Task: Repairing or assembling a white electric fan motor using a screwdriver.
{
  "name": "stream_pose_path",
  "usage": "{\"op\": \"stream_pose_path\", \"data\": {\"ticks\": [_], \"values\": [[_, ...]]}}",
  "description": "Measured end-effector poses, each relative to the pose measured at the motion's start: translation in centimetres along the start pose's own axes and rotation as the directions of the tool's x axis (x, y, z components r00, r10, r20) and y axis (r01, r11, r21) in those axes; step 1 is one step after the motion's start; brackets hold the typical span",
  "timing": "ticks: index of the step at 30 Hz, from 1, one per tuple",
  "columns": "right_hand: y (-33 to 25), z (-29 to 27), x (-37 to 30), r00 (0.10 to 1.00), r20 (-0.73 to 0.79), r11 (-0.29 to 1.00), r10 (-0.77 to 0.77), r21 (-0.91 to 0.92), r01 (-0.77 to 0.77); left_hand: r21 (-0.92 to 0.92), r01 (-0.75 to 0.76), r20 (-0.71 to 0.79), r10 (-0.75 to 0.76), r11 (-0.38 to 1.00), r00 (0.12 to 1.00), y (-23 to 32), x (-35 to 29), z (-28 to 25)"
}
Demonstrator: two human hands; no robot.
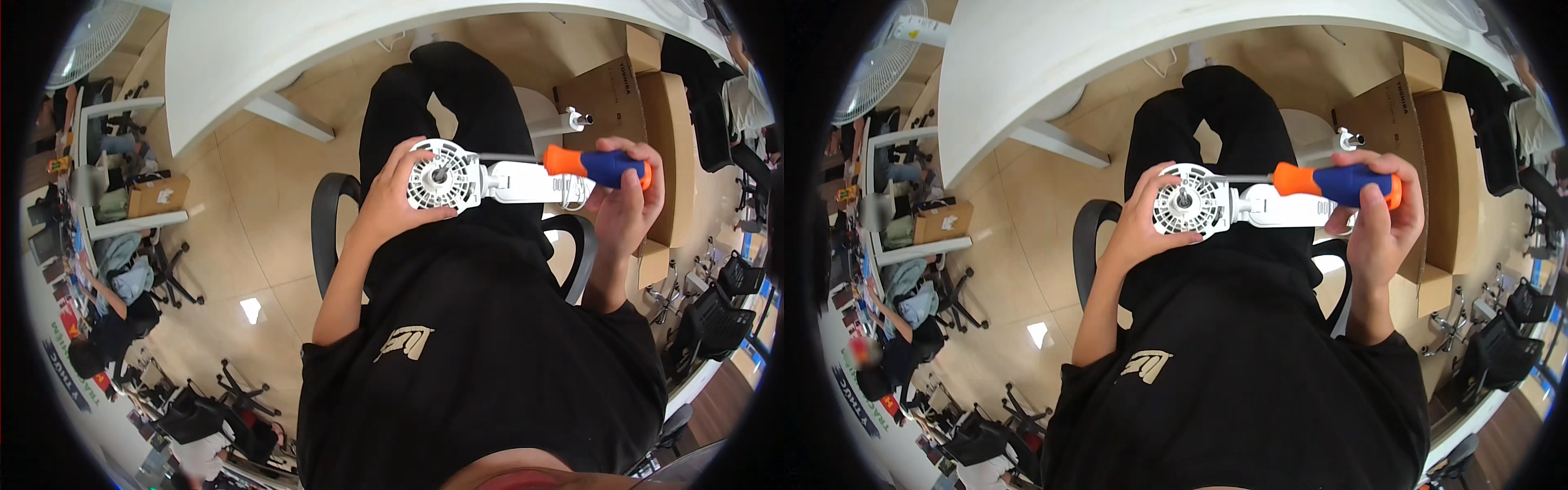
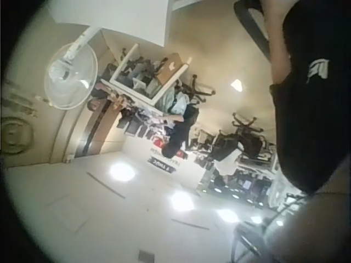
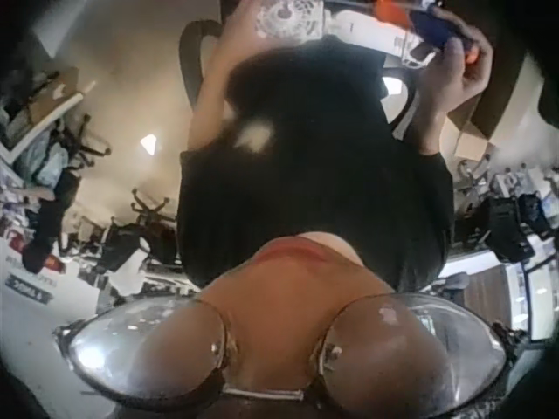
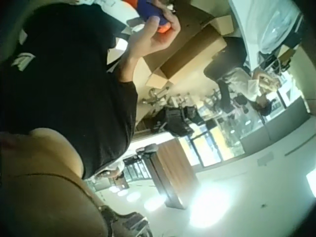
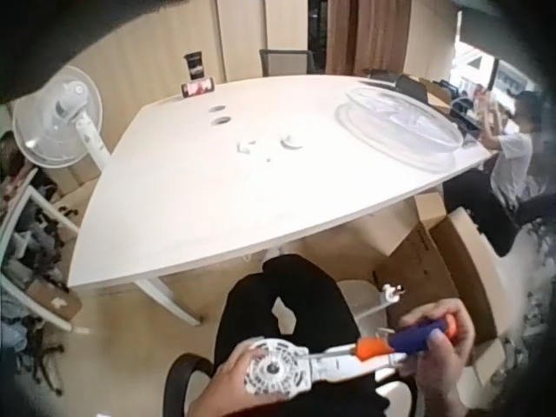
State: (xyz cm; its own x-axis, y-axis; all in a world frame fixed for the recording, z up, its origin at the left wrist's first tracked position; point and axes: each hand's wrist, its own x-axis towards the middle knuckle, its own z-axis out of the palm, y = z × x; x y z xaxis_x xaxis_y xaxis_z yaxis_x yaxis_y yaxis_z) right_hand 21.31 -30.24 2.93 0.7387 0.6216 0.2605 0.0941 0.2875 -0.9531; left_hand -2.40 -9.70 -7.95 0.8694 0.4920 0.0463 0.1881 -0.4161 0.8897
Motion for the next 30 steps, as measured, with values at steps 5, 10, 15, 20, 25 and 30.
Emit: {"op": "stream_pose_path", "data": {"ticks": [5,10,15,20,25,30], "values": [[-0.1,0.7,-1.9,0.991,0.083,0.994,0.108,-0.003,-0.109,-0.003,0.006,0.010,-0.006,1.000,1.000,0.8,0.0,-0.2],[1.1,1.3,-2.5,0.978,0.114,0.984,0.176,-0.041,-0.173,0.015,0.026,0.011,-0.026,1.000,1.000,0.6,0.1,0.0],[1.1,1.4,-2.7,0.966,0.149,0.977,0.210,-0.059,-0.203,0.014,0.015,0.010,-0.015,1.000,1.000,0.7,0.1,0.0],[1.9,2.0,-2.6,0.954,0.162,0.967,0.252,-0.078,-0.242,0.023,0.041,0.014,-0.041,0.999,0.999,0.4,-0.2,0.0],[2.4,2.0,-2.6,0.945,0.192,0.964,0.266,-0.087,-0.253,0.011,0.046,0.016,-0.046,0.999,0.999,0.5,-0.2,0.0],[2.7,2.0,-2.5,0.939,0.190,0.958,0.285,-0.072,-0.276,0.012,0.057,0.019,-0.058,0.998,0.998,0.6,-0.1,0.1]]}}
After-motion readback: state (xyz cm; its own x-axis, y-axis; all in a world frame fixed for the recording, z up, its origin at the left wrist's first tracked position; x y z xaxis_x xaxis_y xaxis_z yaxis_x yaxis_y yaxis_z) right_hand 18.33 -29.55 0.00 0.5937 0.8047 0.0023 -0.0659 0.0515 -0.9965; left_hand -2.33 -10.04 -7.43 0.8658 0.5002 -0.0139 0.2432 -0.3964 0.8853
